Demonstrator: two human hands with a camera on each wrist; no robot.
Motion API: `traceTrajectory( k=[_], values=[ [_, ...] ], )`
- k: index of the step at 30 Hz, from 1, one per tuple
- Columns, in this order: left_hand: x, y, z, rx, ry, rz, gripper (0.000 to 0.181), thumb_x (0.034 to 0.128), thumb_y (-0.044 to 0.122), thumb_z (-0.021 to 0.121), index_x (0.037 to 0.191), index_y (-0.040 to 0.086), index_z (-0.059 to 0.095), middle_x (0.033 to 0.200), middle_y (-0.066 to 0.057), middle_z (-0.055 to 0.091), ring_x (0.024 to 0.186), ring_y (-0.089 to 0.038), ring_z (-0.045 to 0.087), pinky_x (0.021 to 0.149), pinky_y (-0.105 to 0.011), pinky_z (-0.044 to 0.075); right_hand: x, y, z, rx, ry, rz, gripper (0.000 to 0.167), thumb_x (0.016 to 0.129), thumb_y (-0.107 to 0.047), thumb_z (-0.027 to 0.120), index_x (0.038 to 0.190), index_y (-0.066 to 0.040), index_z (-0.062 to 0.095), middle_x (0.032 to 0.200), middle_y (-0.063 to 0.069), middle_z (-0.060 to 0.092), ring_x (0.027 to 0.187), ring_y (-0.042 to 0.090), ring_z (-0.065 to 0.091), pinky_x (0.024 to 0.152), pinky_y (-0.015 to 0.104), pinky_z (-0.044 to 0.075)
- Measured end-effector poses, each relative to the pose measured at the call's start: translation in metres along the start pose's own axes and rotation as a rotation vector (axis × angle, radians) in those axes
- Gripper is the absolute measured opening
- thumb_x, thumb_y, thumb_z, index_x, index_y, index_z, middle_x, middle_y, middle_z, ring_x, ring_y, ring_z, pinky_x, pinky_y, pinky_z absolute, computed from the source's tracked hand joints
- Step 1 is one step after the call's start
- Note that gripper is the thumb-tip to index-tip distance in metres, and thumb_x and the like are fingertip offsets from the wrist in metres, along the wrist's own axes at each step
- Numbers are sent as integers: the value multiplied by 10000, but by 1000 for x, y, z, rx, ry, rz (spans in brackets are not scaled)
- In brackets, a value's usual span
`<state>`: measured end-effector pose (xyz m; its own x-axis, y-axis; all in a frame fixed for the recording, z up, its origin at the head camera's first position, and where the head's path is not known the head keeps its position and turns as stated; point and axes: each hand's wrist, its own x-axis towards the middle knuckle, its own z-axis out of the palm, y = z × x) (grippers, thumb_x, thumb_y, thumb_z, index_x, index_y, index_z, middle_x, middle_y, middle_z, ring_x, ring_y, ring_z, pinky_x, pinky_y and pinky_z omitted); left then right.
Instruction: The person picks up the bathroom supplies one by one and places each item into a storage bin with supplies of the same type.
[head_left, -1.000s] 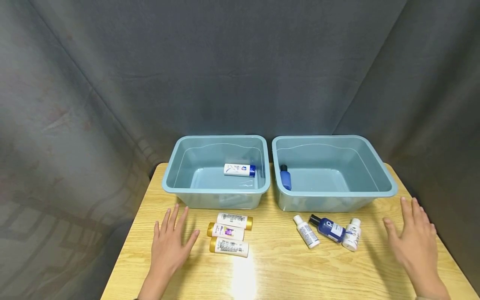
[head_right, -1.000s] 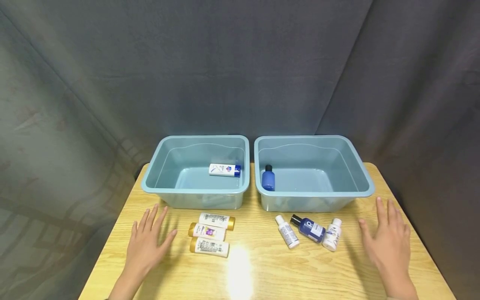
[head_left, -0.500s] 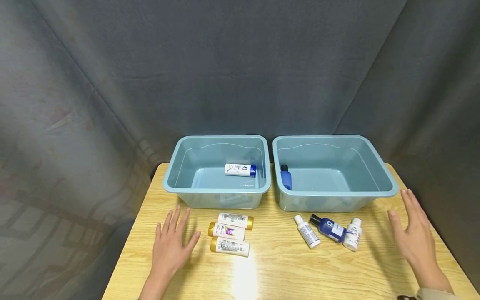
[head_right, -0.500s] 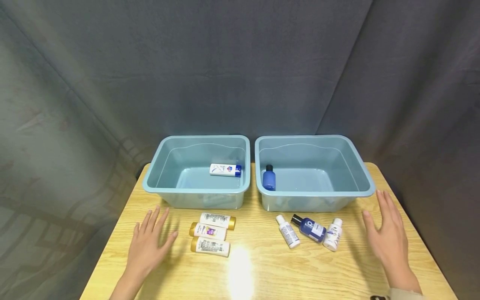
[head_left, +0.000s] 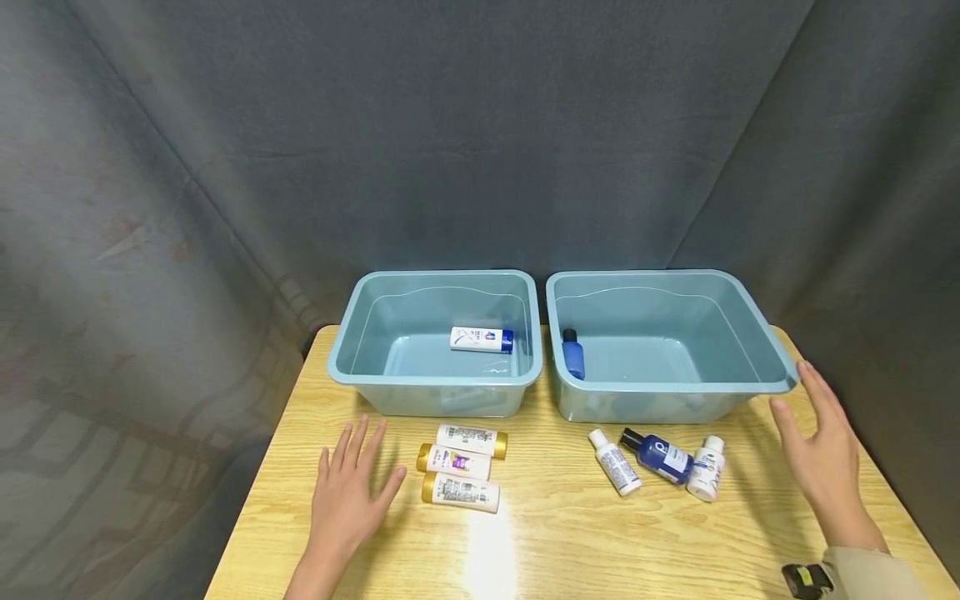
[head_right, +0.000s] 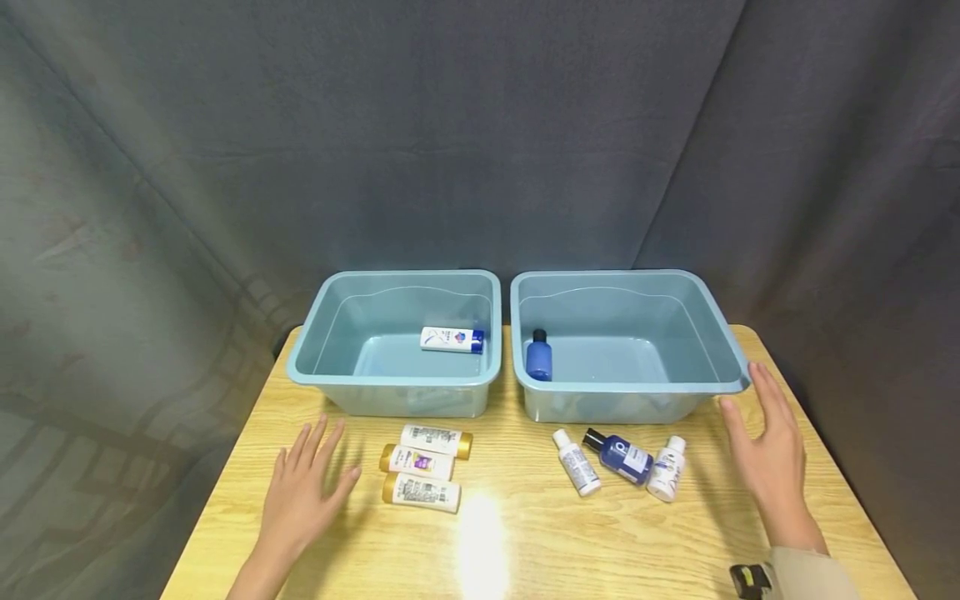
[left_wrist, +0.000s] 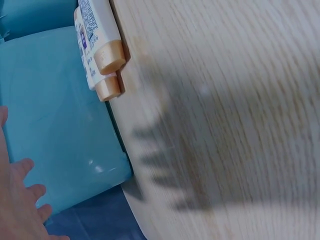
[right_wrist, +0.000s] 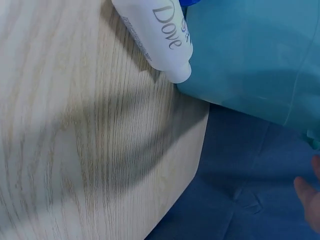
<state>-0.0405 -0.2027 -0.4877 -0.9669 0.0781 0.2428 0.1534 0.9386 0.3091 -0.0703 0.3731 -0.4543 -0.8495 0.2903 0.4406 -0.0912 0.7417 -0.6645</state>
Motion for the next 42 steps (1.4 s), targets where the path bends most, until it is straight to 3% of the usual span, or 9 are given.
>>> traceTrajectory(
  k=[5, 10, 15, 21, 23, 28, 35, 39, 42],
  values=[
    [-1, 0, 1, 1, 3, 6, 710, 926, 492, 627, 1508, 141, 420, 1559, -168, 340, 1430, -408, 259, 1106, -674, 167, 6, 1, 5, 58, 48, 3, 559, 988, -128, 589, 1518, -190, 422, 1557, -30, 381, 1348, -52, 317, 1073, 125, 214],
    [-1, -1, 1, 12, 14, 9, 708, 920, 487, 633, 1504, 145, 425, 1558, -165, 342, 1426, -408, 264, 1102, -676, 173, 14, -1, 9, 115, 38, 32, 553, 995, -112, 581, 1520, -171, 417, 1542, 20, 407, 1265, -115, 340, 1031, 102, 253],
    [-1, 0, 2, 14, 25, 19, 707, 916, 488, 634, 1498, 139, 434, 1557, -166, 344, 1416, -413, 286, 1098, -678, 182, 20, -2, 11, 123, 14, 103, 549, 1016, -163, 552, 1537, -187, 383, 1556, 52, 383, 1312, -72, 341, 1092, 153, 254],
    [-2, 0, 5, 13, 29, 29, 703, 909, 476, 644, 1492, 138, 443, 1554, -166, 351, 1413, -407, 299, 1099, -673, 189, 28, 3, 10, 102, -64, 178, 575, 1041, -248, 502, 1573, -243, 286, 1600, 116, 278, 1440, 194, 283, 1153, 221, 215],
    [-2, 1, 6, 13, 33, 32, 702, 906, 468, 648, 1489, 135, 447, 1554, -165, 351, 1414, -405, 298, 1099, -671, 191, 30, 5, 10, 101, -84, 195, 581, 1044, -267, 492, 1578, -249, 265, 1604, 132, 258, 1440, 229, 277, 1150, 221, 226],
    [-3, 3, 6, 11, 26, 34, 688, 915, 475, 635, 1481, 127, 458, 1547, -170, 362, 1418, -404, 288, 1095, -672, 203, 34, 10, 10, 106, -103, 211, 584, 1043, -292, 491, 1579, -248, 262, 1603, 141, 255, 1395, 132, 296, 1063, 126, 286],
    [-3, 6, 9, 4, -9, 33, 677, 926, 472, 632, 1481, 125, 461, 1543, -161, 373, 1415, -401, 301, 1103, -662, 209, 34, 17, 11, 102, -143, 211, 587, 1051, -321, 463, 1586, -246, 236, 1601, 183, 233, 1340, 100, 332, 891, 37, 300],
    [-3, 7, 12, 1, -15, 46, 655, 926, 459, 639, 1466, 124, 480, 1518, -159, 413, 1402, -392, 332, 1108, -642, 227, 33, 21, 12, 119, -147, 200, 579, 1056, -310, 453, 1587, -228, 238, 1605, 187, 216, 1410, 158, 273, 1017, 84, 270],
    [-2, 9, 15, -2, -7, 64, 624, 921, 443, 653, 1430, 108, 519, 1493, -153, 449, 1387, -383, 361, 1102, -622, 263, 33, 22, 14, 140, -143, 204, 575, 1059, -305, 444, 1588, -224, 234, 1614, 182, 192, 1461, 287, 211, 1147, 224, 221]
  ],
)
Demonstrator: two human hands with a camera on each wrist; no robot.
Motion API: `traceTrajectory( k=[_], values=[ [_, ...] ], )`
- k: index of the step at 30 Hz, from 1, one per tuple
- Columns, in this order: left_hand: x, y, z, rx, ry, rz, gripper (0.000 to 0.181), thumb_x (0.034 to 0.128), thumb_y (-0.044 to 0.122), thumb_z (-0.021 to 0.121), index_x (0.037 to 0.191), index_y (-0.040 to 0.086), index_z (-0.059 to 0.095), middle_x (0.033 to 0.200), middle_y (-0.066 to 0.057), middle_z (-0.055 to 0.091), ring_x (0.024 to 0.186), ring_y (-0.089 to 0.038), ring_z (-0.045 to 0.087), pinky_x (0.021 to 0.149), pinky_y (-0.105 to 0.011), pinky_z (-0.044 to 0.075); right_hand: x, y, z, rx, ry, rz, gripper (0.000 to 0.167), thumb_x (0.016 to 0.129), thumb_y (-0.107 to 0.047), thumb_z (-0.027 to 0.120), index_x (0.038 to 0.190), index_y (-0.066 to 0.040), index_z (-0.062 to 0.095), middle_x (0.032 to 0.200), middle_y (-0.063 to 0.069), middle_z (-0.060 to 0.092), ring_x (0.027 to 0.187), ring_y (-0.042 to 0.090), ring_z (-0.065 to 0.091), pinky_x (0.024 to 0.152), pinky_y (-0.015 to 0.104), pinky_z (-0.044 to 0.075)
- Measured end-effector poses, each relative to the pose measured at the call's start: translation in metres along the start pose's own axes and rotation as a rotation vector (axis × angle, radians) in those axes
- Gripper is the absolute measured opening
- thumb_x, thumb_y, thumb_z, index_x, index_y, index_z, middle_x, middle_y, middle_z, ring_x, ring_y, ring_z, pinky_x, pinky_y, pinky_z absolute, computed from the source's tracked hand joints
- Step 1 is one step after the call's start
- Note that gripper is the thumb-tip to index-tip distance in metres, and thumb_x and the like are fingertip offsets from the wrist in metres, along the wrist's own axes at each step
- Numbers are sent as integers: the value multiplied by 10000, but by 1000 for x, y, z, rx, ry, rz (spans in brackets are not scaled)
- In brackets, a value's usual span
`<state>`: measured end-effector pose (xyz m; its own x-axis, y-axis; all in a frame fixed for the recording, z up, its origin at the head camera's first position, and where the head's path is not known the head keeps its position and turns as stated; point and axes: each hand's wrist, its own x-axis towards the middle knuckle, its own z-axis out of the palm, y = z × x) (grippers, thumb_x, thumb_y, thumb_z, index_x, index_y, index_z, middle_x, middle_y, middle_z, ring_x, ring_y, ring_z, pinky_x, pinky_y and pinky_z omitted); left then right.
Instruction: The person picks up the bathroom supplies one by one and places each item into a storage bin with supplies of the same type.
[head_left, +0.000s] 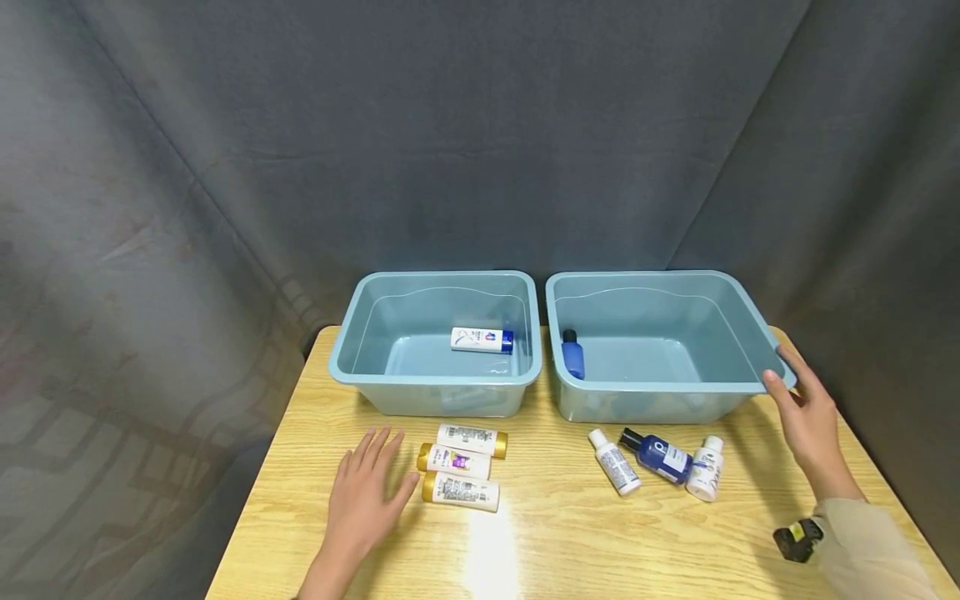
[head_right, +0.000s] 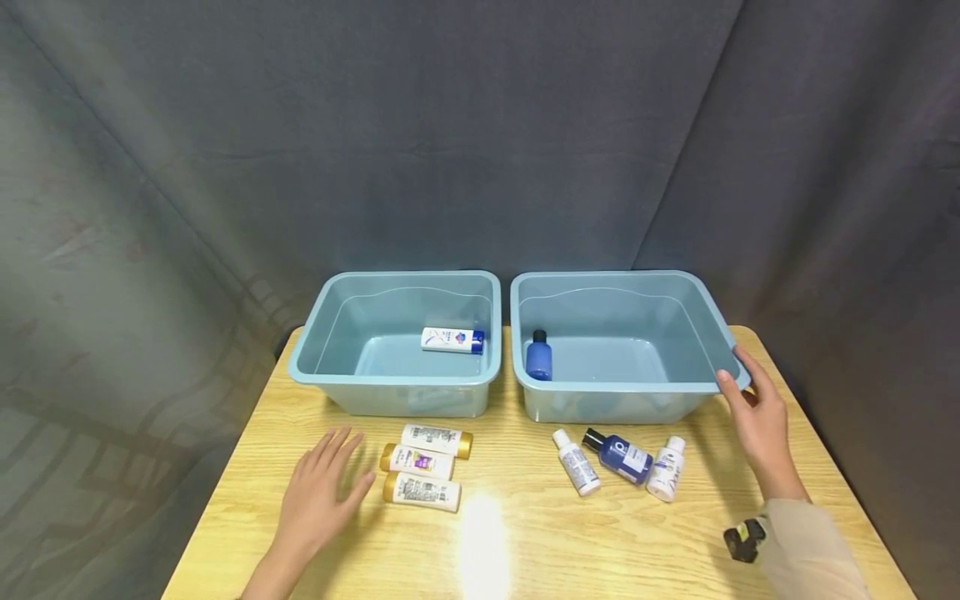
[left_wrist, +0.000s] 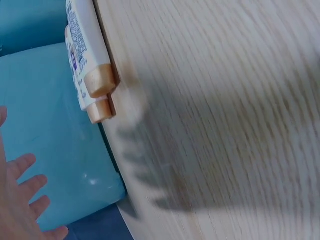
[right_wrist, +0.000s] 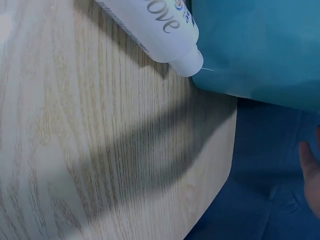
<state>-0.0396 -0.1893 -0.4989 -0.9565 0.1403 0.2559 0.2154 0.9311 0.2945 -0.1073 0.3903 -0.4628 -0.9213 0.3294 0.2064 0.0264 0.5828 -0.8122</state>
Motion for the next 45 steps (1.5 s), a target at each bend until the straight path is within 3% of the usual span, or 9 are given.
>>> traceTrajectory(
  k=[3, 5, 12, 14, 19, 25, 37, 41, 45],
  values=[
    [1, 3, 3, -6, 7, 17, 589, 913, 433, 672, 1385, 100, 560, 1480, -137, 469, 1378, -370, 382, 1099, -598, 292, 1, 1, 1, 18, 3, 8, 577, 1057, -308, 449, 1588, -225, 237, 1618, 178, 184, 1465, 358, 192, 1188, 333, 186],
    [1, 6, 4, -14, 14, 31, 559, 905, 420, 689, 1353, 101, 586, 1469, -126, 483, 1373, -358, 394, 1098, -582, 305, 2, 1, 1, 30, 5, 16, 578, 1055, -310, 459, 1586, -233, 246, 1620, 168, 186, 1471, 339, 192, 1193, 349, 178],
    [7, 17, 7, -46, 40, 107, 457, 900, 403, 698, 1256, 120, 651, 1414, -106, 544, 1339, -335, 447, 1095, -537, 330, 4, 2, 3, 66, 30, 15, 560, 1043, -287, 500, 1566, -229, 307, 1611, 117, 241, 1449, 141, 248, 1176, 289, 193],
    [10, 20, 7, -55, 35, 126, 437, 900, 396, 697, 1242, 125, 661, 1407, -96, 553, 1337, -332, 452, 1099, -525, 332, 6, 3, 4, 87, 44, 18, 547, 1041, -256, 509, 1557, -217, 332, 1595, 91, 278, 1406, 82, 289, 1140, 219, 221],
    [16, 30, 7, -62, 25, 168, 397, 901, 387, 691, 1215, 145, 677, 1383, -75, 574, 1321, -325, 472, 1101, -505, 342, 11, 3, 11, 251, 73, 54, 518, 1030, -166, 527, 1527, -225, 392, 1491, 32, 370, 1274, 55, 386, 935, 51, 331],
    [23, 44, 7, -85, -13, 192, 369, 929, 406, 650, 1212, 172, 680, 1391, -44, 573, 1330, -291, 466, 1102, -486, 350, 10, 0, 18, 564, 91, 48, 499, 1005, -72, 551, 1482, -184, 453, 1390, 8, 397, 1205, 103, 411, 846, 46, 399],
    [42, 82, 16, -91, -102, 332, 331, 963, 412, 617, 1215, 208, 679, 1380, 14, 575, 1326, -224, 470, 1081, -485, 380, 14, 0, 23, 726, 178, 117, 459, 981, 32, 537, 1410, -131, 522, 1252, -29, 434, 1066, 72, 463, 773, 53, 462],
    [46, 94, 23, -67, -106, 405, 330, 975, 413, 590, 1203, 196, 688, 1360, 12, 591, 1313, -218, 485, 1085, -466, 382, 11, 2, 22, 794, 190, 110, 451, 972, 77, 521, 1384, -107, 542, 1218, 7, 454, 1008, 56, 498, 745, 75, 489],
    [51, 107, 28, -34, -109, 466, 320, 974, 409, 592, 1201, 203, 686, 1338, 23, 604, 1302, -203, 497, 1084, -422, 388, 9, 4, 22, 796, 186, 106, 438, 980, 54, 521, 1381, -120, 546, 1205, 12, 463, 962, 47, 532, 731, 82, 497]
  ],
)
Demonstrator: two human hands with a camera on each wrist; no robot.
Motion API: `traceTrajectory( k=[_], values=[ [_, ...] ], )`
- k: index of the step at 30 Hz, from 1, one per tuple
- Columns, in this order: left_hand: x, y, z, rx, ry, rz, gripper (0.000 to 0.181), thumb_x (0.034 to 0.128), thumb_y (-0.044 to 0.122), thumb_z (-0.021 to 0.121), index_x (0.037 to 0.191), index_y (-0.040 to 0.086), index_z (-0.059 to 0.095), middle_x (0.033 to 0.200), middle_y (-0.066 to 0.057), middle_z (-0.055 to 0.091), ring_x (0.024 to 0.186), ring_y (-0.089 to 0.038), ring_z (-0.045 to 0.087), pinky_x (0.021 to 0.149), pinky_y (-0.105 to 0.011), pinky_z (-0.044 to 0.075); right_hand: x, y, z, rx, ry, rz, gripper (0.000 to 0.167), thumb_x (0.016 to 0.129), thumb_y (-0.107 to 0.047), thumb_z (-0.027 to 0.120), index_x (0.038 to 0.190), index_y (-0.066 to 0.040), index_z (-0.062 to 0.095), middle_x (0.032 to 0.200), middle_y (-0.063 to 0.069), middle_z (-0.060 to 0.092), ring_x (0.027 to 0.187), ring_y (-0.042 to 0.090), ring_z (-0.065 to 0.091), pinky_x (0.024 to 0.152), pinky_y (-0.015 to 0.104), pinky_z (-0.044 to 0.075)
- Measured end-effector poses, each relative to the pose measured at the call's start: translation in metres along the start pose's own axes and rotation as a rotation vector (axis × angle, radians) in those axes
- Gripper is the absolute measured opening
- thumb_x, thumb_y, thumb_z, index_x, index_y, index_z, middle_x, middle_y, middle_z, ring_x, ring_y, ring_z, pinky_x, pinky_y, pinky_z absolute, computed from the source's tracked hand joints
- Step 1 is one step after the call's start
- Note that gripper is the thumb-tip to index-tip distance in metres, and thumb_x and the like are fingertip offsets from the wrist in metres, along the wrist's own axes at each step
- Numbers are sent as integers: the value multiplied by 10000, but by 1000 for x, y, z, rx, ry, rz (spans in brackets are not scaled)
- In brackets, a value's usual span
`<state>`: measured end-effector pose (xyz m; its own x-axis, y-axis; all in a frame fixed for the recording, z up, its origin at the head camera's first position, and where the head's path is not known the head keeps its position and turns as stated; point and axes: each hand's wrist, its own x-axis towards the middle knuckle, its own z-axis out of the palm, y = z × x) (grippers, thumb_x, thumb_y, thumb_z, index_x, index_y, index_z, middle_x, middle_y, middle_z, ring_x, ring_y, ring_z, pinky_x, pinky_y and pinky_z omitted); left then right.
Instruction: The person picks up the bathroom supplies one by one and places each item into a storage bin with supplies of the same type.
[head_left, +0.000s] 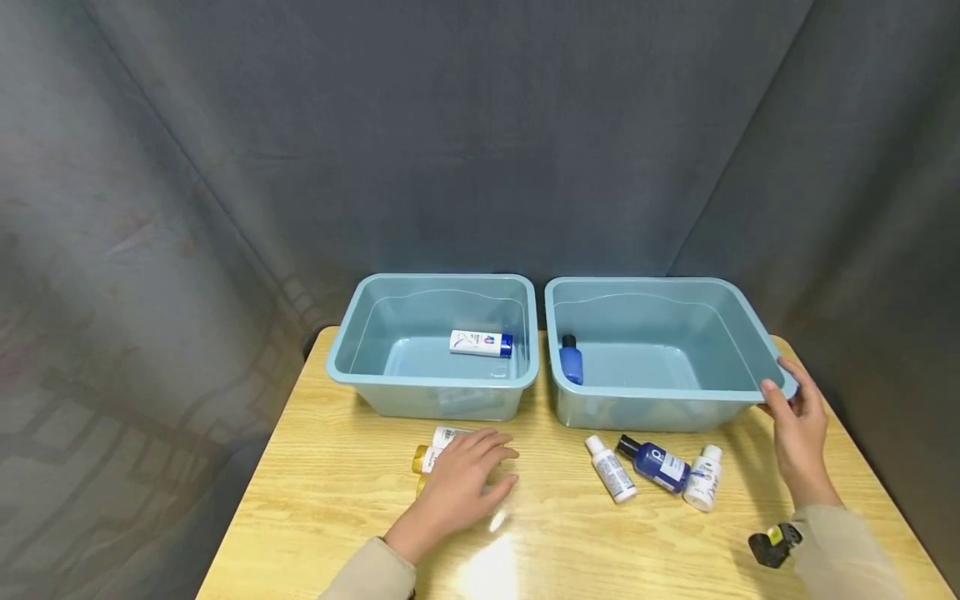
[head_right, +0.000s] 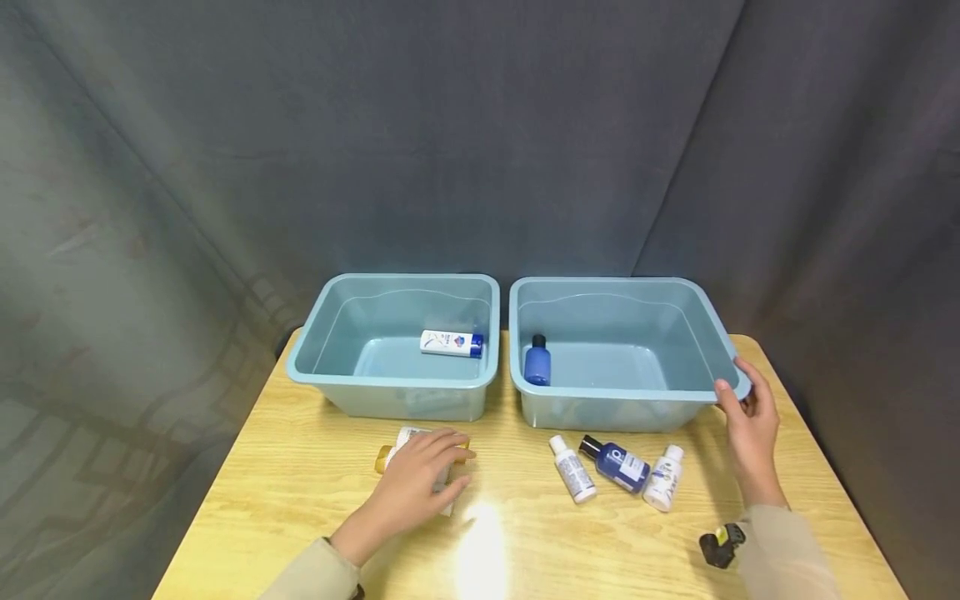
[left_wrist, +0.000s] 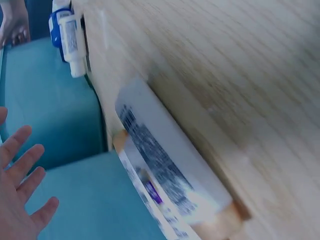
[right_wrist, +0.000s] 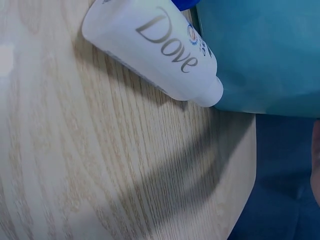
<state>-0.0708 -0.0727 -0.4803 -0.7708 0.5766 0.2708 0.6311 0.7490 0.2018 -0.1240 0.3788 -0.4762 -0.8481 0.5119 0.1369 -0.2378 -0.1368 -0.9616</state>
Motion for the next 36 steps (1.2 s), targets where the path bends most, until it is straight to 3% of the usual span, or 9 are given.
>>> traceTrajectory(
  k=[6, 16, 28, 36],
  values=[
    [15, 13, 5, 43, -54, 88, 337, 975, 436, 582, 1230, 234, 668, 1324, 66, 604, 1307, -163, 486, 1100, -380, 366, -2, 1, 1, -34, 21, 24, 453, 984, 27, 532, 1403, -144, 528, 1229, -10, 454, 992, 24, 531, 742, 74, 491],
    [35, 28, 23, 83, -106, 292, 350, 984, 445, 559, 1284, 282, 637, 1345, 115, 587, 1294, -101, 484, 1098, -359, 363, -4, 2, -1, -45, 42, 58, 439, 990, -4, 546, 1393, -177, 524, 1212, -21, 471, 974, 10, 546, 746, 71, 488],
    [58, 39, 41, 59, -248, 411, 413, 1012, 451, 508, 1389, 291, 559, 1381, 139, 550, 1305, -48, 451, 1118, -283, 315, -3, 1, 1, -6, 47, 46, 418, 984, 7, 554, 1363, -167, 551, 1198, -7, 499, 945, 14, 570, 734, 85, 500],
    [80, 51, 49, 91, -287, 499, 414, 1006, 439, 517, 1398, 310, 551, 1399, 149, 532, 1321, -42, 428, 1139, -262, 264, -2, 1, 3, 8, 59, 53, 425, 987, 34, 530, 1371, -145, 549, 1191, 11, 489, 939, 37, 562, 718, 94, 502]
  ],
)
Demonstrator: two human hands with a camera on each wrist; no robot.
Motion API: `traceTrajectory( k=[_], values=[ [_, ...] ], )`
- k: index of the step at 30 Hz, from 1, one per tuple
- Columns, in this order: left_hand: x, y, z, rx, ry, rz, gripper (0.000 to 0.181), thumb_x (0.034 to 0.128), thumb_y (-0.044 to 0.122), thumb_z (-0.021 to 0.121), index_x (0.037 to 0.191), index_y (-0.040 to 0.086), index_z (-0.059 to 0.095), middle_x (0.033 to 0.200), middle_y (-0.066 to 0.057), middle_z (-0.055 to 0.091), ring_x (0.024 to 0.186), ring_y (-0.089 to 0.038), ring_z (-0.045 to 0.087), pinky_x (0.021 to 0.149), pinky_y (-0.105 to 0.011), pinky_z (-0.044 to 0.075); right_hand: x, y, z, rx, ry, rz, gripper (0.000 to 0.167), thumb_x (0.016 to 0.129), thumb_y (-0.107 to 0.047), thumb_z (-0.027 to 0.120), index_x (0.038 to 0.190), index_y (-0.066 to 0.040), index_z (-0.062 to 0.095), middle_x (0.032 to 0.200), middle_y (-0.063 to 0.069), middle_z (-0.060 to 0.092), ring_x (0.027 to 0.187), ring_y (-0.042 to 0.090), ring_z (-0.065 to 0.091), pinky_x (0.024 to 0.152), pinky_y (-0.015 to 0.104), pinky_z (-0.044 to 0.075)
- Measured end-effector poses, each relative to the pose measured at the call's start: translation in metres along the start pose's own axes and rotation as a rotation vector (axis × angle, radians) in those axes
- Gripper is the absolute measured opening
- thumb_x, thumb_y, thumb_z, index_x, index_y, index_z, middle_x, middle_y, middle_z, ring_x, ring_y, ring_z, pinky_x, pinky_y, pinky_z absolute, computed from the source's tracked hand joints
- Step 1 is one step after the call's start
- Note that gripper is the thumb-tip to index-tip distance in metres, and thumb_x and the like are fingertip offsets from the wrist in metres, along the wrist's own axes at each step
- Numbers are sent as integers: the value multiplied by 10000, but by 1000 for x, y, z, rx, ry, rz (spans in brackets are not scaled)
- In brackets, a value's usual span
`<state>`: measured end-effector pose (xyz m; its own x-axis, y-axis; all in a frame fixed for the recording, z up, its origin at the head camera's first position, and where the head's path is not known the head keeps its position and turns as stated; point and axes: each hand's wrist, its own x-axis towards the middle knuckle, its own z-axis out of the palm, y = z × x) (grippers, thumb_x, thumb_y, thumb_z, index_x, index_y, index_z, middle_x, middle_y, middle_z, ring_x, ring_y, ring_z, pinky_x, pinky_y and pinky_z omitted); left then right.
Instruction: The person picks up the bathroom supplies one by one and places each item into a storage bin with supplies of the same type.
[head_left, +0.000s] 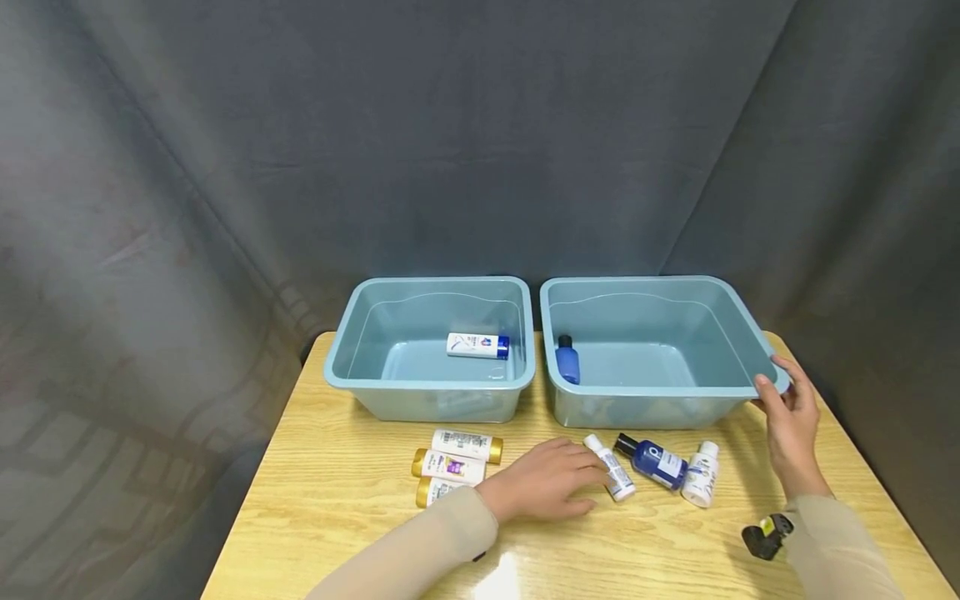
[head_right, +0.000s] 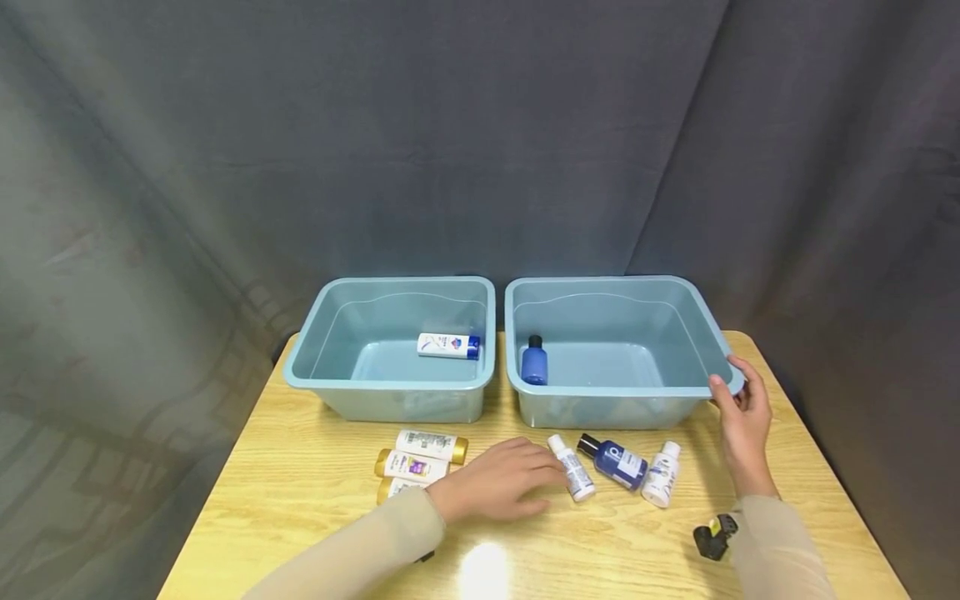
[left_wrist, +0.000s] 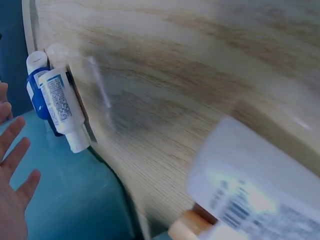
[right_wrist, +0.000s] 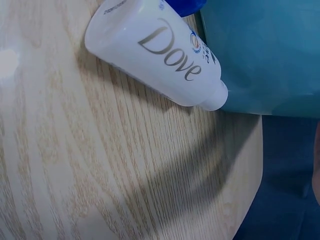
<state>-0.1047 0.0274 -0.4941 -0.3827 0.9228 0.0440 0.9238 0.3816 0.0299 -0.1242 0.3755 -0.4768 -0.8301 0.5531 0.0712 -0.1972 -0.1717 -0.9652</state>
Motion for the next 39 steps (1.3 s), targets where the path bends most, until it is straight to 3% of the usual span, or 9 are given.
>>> traceTrajectory(
  k=[5, 13, 19, 23, 31, 39],
  values=[
    [15, -3, 7, -12, 5, 4, 410, 999, 428, 540, 1392, 312, 559, 1399, 146, 535, 1311, -36, 436, 1137, -245, 262, 0, 0, 1, -14, -3, -9, 433, 991, 42, 510, 1372, -159, 546, 1208, -6, 488, 972, 41, 550, 727, 89, 498],
    [34, -11, 23, -57, 55, -64, 397, 956, 442, 614, 1334, 318, 607, 1332, 157, 576, 1251, -20, 480, 1091, -207, 306, -1, 1, 2, 1, -17, -42, 404, 979, 2, 565, 1347, -164, 568, 1192, -5, 509, 949, 33, 553, 727, 88, 496],
    [40, -16, 27, -100, 35, -116, 411, 949, 453, 627, 1339, 328, 600, 1352, 148, 568, 1261, -36, 481, 1093, -240, 322, 1, 2, 2, 16, -37, -48, 415, 977, 14, 564, 1359, -150, 562, 1196, -1, 506, 943, 21, 559, 731, 96, 503],
    [46, -17, 30, -127, 7, -127, 425, 944, 465, 630, 1345, 330, 591, 1377, 145, 549, 1291, -45, 461, 1125, -257, 291, 0, 0, 2, -11, -9, -8, 429, 989, 27, 529, 1374, -163, 545, 1207, -12, 497, 953, 19, 553, 738, 86, 496],
    [54, -15, 32, -147, -44, -149, 466, 911, 477, 672, 1349, 344, 587, 1366, 156, 551, 1277, -38, 471, 1093, -256, 341, 0, 1, 2, -17, 19, 12, 433, 988, 21, 536, 1374, -175, 547, 1206, -22, 502, 952, 23, 553, 732, 84, 495],
    [56, -15, 43, -170, -23, -146, 448, 888, 493, 699, 1308, 358, 618, 1307, 168, 557, 1227, -14, 490, 1034, -225, 381, 0, 0, 4, -5, 54, 28, 426, 982, 22, 547, 1360, -172, 556, 1208, -9, 503, 942, 27, 555, 719, 87, 496]
  ],
)
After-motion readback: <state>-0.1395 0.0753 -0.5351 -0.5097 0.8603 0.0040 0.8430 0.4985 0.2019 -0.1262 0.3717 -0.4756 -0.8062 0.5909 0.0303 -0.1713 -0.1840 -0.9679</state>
